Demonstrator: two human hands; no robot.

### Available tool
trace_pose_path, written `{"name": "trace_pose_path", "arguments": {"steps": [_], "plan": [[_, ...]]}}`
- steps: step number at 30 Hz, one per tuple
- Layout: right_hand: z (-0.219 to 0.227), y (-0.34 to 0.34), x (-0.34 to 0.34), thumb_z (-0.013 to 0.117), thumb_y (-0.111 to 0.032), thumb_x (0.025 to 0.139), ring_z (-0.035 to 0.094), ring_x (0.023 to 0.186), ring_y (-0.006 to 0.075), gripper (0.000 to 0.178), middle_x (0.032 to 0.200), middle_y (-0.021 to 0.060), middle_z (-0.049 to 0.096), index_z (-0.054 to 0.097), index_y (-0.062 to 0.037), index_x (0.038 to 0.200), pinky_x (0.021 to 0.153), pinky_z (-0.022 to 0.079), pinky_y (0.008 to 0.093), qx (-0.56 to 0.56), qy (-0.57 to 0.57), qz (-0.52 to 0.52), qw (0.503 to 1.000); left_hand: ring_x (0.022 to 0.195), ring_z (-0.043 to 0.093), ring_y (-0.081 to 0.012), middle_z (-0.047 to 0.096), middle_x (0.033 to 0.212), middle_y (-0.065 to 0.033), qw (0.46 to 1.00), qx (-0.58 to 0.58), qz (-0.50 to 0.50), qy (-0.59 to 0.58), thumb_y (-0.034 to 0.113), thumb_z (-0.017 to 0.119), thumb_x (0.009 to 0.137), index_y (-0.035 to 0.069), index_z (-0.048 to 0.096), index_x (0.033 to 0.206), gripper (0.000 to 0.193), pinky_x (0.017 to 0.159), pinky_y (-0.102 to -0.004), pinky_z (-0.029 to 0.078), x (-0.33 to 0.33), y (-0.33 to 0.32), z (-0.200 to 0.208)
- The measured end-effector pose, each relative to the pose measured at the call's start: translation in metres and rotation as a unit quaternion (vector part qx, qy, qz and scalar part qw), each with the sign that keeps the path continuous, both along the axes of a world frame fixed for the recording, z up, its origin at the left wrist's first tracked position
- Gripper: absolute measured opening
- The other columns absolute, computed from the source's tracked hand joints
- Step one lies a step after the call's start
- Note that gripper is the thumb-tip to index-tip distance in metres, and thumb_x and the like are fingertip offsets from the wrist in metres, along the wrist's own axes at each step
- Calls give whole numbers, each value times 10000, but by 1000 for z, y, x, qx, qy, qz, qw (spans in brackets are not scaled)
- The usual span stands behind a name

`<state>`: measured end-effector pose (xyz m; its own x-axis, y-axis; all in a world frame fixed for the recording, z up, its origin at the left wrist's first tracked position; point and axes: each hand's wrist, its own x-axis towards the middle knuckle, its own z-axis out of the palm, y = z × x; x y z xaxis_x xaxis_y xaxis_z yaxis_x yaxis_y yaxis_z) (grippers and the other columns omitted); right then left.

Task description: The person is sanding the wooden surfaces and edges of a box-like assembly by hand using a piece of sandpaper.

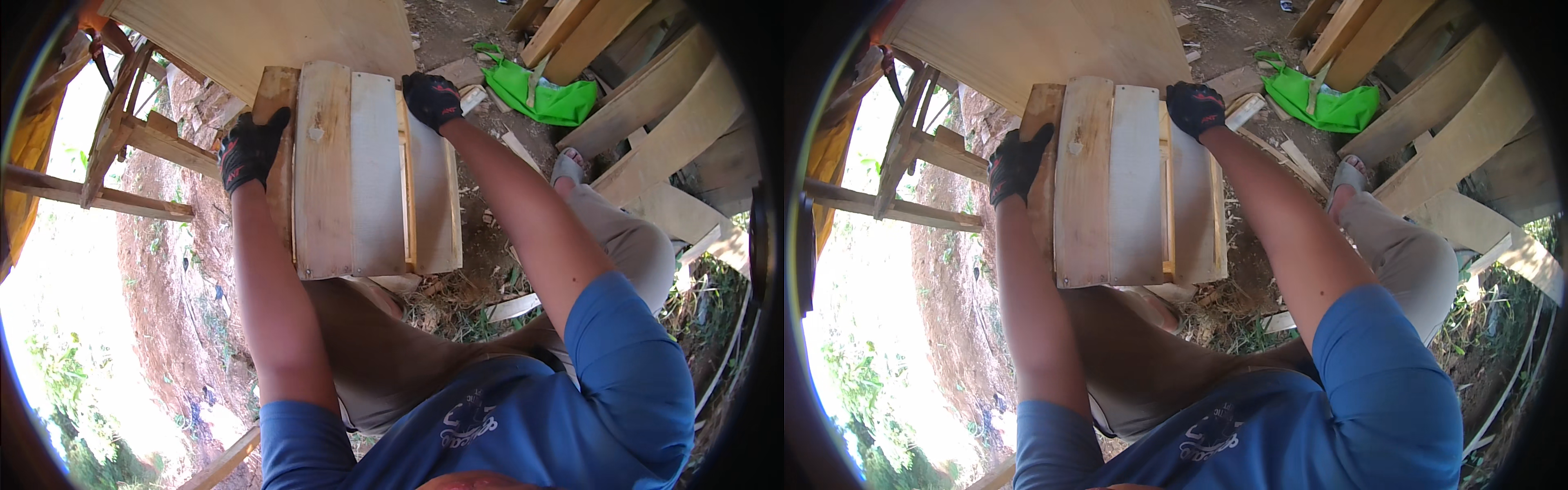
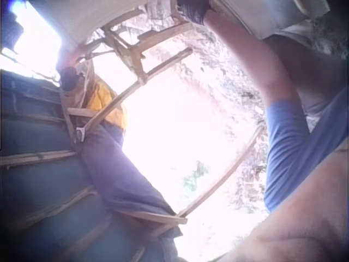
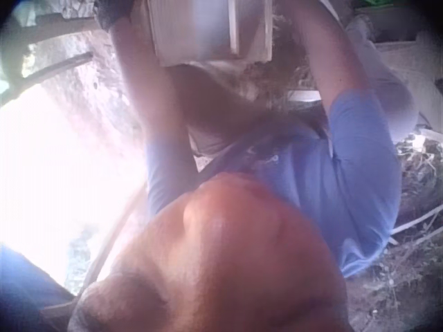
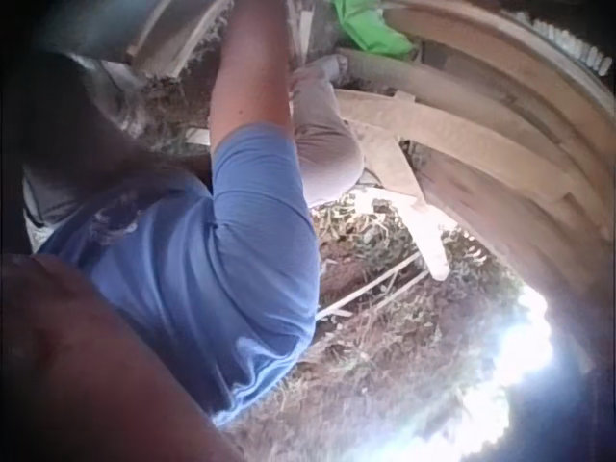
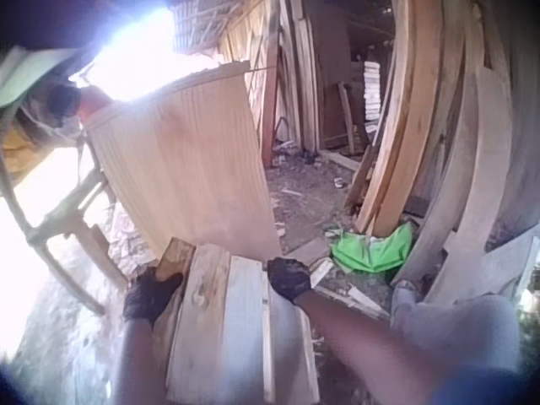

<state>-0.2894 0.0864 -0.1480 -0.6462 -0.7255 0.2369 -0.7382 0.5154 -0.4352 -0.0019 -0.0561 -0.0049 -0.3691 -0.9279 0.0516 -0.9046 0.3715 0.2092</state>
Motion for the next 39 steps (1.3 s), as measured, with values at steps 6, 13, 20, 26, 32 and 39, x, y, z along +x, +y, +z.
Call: {"name": "trace_pose_path", "arguments": {"steps": [6, 13, 20, 26, 32, 39], "plan": [[-11, 64, 45, 489, -355, 1074, 738, 825, 402, 374, 978, 195, 764, 723, -84, 963, 744, 580, 550, -13, -13, 98, 995, 1278, 667, -442, 727, 1334, -240, 1000, 2, -20, 10, 816, 656, 853, 95, 705, 1352, 879, 1074, -565, 518, 1, 5, 4], [-25, 210, 177, 573, -177, 1007, 653, 674, 345, 139, 809, 175, 641, 588, -61, 933, 540, 508, 485, -96, 173, 139, 970, 1362, 617, -423, 668, 1451, -236, 1000, 5, -12, 7, 803, 661, 842, 89, 683, 1425, 922, 1142, -535, 476, -3, 1, 0], [1, 258, 224, 595, -168, 978, 644, 814, 380, 142, 923, 218, 620, 585, -29, 950, 595, 508, 471, -102, 103, 226, 963, 1345, 622, -446, 684, 1416, -246, 1000, 5, -25, 14, 784, 663, 841, 89, 696, 1400, 893, 1132, -560, 484, -4, 0, 2], [-6, 242, 203, 610, -242, 1026, 665, 689, 349, 226, 823, 193, 652, 620, -37, 932, 588, 531, 507, -49, 77, 218, 972, 1324, 637, -446, 690, 1402, -249, 1000, 0, -20, 21, 758, 666, 858, 96, 705, 1386, 847, 1116, -564, 499, -2, 10, 5], [-24, 160, 138, 522, -348, 1072, 706, 692, 402, 342, 773, 185, 710, 684, -102, 899, 646, 574, 562, -79, 17, 119, 990, 1340, 626, -451, 674, 1423, -256, 1000, 5, -19, 18, 763, 668, 860, 100, 680, 1425, 872, 1121, -563, 497, -5, 8, -2], [-11, 97, 64, 488, -324, 1038, 756, 897, 407, 355, 922, 168, 780, 758, -120, 932, 834, 587, 563, -6, -27, 16, 999, 1330, 642, -420, 691, 1408, -238, 999, -24, -31, 36, 761, 658, 874, 84, 685, 1418, 869, 1116, -539, 500, -2, 7, -6]]}}
